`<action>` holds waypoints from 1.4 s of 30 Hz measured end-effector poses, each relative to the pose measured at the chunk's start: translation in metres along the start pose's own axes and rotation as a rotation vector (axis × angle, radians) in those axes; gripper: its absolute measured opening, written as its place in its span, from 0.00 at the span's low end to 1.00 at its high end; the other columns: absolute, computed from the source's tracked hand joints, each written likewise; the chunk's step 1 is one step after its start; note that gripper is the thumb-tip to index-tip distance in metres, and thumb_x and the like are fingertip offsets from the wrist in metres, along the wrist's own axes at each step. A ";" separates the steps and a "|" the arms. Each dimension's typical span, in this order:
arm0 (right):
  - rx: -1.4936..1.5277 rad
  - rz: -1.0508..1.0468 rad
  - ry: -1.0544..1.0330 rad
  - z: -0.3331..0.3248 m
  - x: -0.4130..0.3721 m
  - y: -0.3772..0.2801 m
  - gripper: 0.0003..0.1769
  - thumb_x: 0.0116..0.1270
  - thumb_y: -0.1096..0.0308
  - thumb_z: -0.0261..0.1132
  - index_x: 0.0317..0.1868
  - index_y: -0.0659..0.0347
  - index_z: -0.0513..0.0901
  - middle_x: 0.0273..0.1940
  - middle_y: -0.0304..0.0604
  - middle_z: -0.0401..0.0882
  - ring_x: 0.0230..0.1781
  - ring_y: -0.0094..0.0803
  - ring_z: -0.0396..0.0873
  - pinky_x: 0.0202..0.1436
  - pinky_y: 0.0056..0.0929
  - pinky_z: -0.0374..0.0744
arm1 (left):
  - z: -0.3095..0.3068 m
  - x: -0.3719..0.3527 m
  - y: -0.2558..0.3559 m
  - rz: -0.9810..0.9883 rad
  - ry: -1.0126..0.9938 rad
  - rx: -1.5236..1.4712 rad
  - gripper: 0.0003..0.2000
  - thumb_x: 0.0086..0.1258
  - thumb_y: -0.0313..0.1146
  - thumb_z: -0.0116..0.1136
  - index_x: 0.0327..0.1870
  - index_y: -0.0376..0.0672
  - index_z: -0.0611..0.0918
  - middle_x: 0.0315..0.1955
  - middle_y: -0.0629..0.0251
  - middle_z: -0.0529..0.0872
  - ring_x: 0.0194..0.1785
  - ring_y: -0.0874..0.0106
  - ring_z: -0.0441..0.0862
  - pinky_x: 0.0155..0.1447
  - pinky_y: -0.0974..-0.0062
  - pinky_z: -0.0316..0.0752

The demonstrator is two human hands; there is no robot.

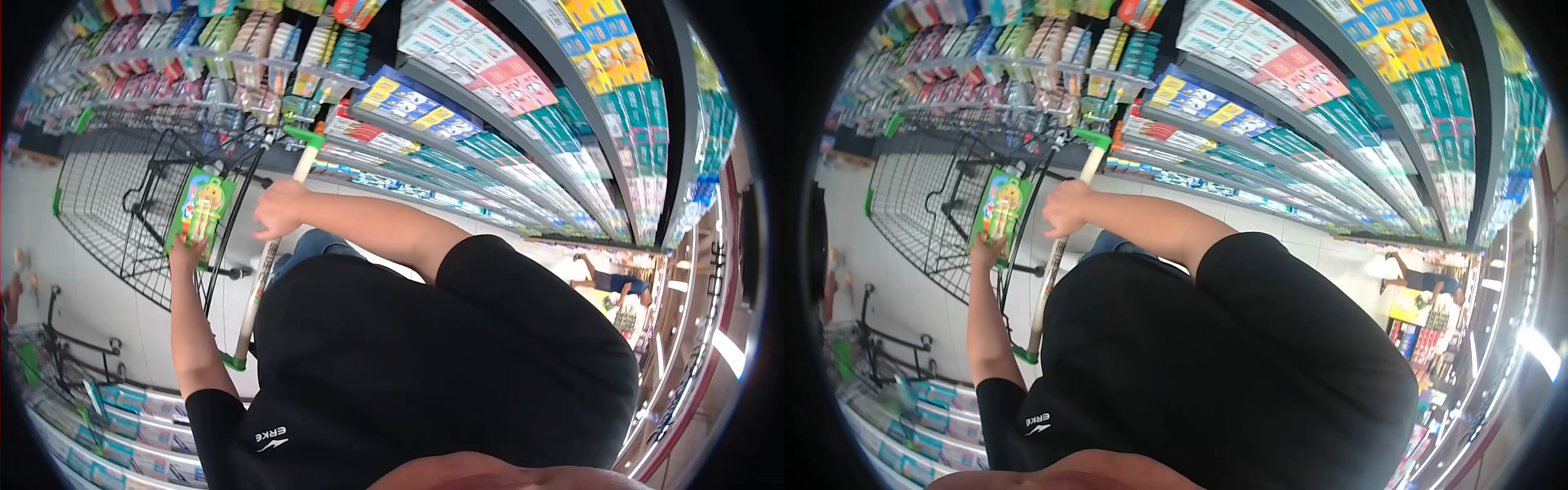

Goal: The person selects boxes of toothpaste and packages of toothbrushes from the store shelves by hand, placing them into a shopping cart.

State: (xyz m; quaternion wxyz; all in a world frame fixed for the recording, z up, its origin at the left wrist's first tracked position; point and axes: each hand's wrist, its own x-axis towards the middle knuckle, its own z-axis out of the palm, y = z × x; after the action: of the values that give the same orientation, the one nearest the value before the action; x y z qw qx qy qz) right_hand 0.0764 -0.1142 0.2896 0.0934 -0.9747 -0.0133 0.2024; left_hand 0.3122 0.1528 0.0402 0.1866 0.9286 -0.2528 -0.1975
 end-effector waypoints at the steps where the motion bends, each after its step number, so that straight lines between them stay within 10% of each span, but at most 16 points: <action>1: -0.001 -0.013 -0.023 0.000 0.001 0.001 0.30 0.72 0.34 0.59 0.37 0.50 0.94 0.36 0.46 0.92 0.42 0.50 0.90 0.43 0.52 0.86 | 0.004 0.003 0.001 0.027 -0.003 0.003 0.51 0.57 0.59 0.83 0.75 0.33 0.73 0.53 0.41 0.91 0.56 0.49 0.92 0.58 0.55 0.86; 3: 0.006 -0.004 -0.038 0.001 0.000 -0.001 0.30 0.72 0.34 0.59 0.39 0.50 0.95 0.38 0.46 0.92 0.43 0.49 0.91 0.44 0.52 0.87 | 0.009 0.007 -0.001 0.038 -0.080 -0.100 0.60 0.59 0.63 0.81 0.84 0.34 0.61 0.70 0.31 0.76 0.67 0.44 0.83 0.66 0.55 0.83; 14: 0.034 0.020 -0.027 -0.006 0.001 -0.006 0.28 0.69 0.36 0.61 0.39 0.51 0.95 0.37 0.46 0.92 0.44 0.49 0.91 0.46 0.51 0.87 | -0.016 -0.008 0.024 0.062 -0.029 -0.035 0.53 0.69 0.62 0.73 0.82 0.31 0.62 0.72 0.29 0.74 0.73 0.38 0.75 0.75 0.50 0.75; 27: 0.078 0.006 0.033 0.006 0.007 -0.019 0.26 0.73 0.40 0.62 0.34 0.52 0.93 0.33 0.46 0.90 0.39 0.51 0.89 0.44 0.50 0.86 | -0.116 -0.066 0.233 0.359 0.364 -0.399 0.26 0.87 0.42 0.56 0.74 0.30 0.76 0.69 0.40 0.82 0.72 0.44 0.78 0.75 0.55 0.72; 32: 0.306 -0.291 0.822 0.031 -0.023 -0.007 0.12 0.72 0.57 0.71 0.39 0.56 0.87 0.38 0.41 0.83 0.44 0.45 0.84 0.55 0.44 0.81 | -0.140 -0.070 0.323 0.633 0.206 -0.547 0.23 0.87 0.39 0.54 0.75 0.34 0.76 0.69 0.45 0.82 0.74 0.47 0.78 0.76 0.57 0.70; 42: 0.317 0.389 0.571 0.134 -0.242 0.122 0.11 0.79 0.59 0.64 0.42 0.57 0.86 0.42 0.47 0.86 0.48 0.49 0.85 0.57 0.47 0.83 | -0.171 -0.014 0.492 0.893 -0.117 -0.889 0.25 0.89 0.42 0.53 0.79 0.39 0.73 0.75 0.51 0.80 0.75 0.60 0.79 0.78 0.62 0.70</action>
State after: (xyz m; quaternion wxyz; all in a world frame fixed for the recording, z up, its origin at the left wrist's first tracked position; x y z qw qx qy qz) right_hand -0.2002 -0.2260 0.2407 0.2028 -0.9496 0.2301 -0.0640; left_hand 0.1852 -0.1923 0.4098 0.6049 0.5551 -0.5193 -0.2370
